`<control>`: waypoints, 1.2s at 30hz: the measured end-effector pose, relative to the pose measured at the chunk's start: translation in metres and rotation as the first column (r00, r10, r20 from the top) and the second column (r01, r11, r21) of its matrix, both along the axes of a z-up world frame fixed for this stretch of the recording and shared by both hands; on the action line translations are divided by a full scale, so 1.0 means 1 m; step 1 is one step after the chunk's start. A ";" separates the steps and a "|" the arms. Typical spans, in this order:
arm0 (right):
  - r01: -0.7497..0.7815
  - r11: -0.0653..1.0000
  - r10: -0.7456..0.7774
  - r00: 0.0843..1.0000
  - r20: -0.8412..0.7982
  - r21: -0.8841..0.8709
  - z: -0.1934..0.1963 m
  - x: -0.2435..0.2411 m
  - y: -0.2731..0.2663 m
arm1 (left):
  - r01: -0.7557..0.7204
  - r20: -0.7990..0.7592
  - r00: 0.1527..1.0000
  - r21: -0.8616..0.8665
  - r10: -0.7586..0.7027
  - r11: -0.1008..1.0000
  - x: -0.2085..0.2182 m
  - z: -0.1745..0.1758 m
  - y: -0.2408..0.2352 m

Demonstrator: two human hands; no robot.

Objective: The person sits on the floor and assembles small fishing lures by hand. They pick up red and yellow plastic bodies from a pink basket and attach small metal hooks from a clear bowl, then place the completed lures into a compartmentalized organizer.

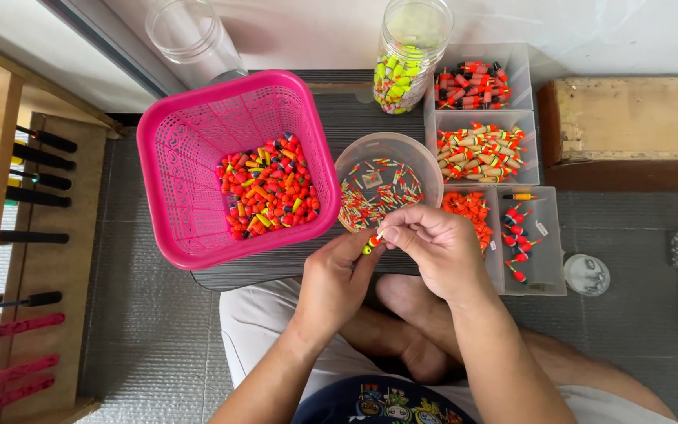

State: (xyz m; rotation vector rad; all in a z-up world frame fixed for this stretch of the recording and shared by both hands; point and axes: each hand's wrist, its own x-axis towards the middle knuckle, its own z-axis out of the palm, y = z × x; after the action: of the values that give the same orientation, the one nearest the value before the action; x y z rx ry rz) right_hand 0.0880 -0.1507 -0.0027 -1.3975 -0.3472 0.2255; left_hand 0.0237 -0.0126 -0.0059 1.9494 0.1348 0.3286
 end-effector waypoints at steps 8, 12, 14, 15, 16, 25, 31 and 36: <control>0.016 0.998 -0.008 0.993 0.118 -0.065 0.010 -0.002 0.002 | 0.024 -0.030 0.999 0.082 -0.022 0.996 -0.002 -0.011 0.002; 0.029 0.995 -0.006 0.974 0.225 -0.100 0.011 -0.002 0.002 | 0.054 -0.024 0.998 0.181 -0.051 0.982 -0.001 -0.012 0.004; 0.043 0.993 -0.007 0.952 0.308 -0.113 0.014 0.000 0.002 | 0.059 -0.025 0.998 0.195 -0.055 0.979 0.000 -0.008 0.003; 0.072 0.986 -0.002 0.904 0.428 -0.148 0.016 0.001 0.002 | 0.059 -0.025 0.998 0.153 -0.056 0.986 0.001 -0.005 0.001; 0.105 0.978 0.008 0.842 0.540 -0.178 0.018 0.002 0.001 | 0.059 -0.025 0.998 0.112 -0.057 0.992 0.001 -0.002 0.000; 0.119 0.989 -0.038 0.790 0.612 -0.092 0.009 0.002 0.004 | 0.053 -0.160 0.985 -0.056 -0.061 0.997 -0.002 -0.010 0.000; 0.198 0.980 -0.184 0.849 0.496 0.023 0.004 -0.009 0.009 | 0.048 -0.207 0.976 -0.085 -0.065 0.995 0.004 0.009 0.001; 0.146 0.987 -0.158 0.927 0.341 0.059 0.001 -0.018 0.012 | 0.064 -0.183 0.981 0.029 -0.058 0.998 0.008 0.008 0.000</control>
State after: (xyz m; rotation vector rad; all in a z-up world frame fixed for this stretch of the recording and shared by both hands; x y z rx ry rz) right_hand 0.0701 -0.1385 -0.0017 -1.4240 -0.5269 -0.1569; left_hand 0.0313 -0.0122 0.0019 2.0118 0.1892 0.1118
